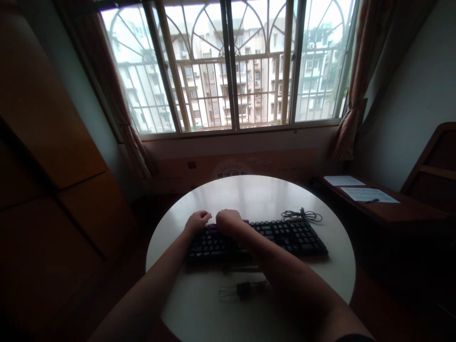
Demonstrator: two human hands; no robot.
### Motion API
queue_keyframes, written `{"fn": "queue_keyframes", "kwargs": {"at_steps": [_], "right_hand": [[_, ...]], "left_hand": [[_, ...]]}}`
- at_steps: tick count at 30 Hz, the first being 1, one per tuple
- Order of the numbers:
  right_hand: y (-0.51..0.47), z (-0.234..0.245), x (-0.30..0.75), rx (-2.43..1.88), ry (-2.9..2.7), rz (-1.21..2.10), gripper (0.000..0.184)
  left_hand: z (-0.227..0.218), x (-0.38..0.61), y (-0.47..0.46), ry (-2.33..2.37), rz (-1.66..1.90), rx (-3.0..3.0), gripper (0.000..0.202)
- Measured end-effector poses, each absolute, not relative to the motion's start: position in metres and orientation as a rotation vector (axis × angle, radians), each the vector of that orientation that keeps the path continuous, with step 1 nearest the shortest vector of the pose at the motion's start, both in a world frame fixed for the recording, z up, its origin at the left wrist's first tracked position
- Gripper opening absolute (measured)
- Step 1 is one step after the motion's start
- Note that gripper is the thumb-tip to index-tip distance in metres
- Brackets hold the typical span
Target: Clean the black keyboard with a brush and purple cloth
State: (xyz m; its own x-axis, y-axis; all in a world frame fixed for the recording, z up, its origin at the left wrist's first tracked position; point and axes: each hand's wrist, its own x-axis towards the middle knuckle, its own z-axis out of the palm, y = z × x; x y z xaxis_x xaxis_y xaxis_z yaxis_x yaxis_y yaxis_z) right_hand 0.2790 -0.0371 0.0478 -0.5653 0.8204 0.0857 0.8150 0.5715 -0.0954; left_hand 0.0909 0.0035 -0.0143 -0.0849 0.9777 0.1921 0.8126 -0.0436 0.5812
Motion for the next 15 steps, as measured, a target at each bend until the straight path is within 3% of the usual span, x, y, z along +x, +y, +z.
{"fn": "queue_keyframes", "kwargs": {"at_steps": [15], "right_hand": [[-0.0369, 0.0423, 0.2756, -1.412, -2.634, 0.044, 0.027]], "left_hand": [[-0.0157, 0.0899, 0.0049, 1.952, 0.832, 1.915, 0.026]]}}
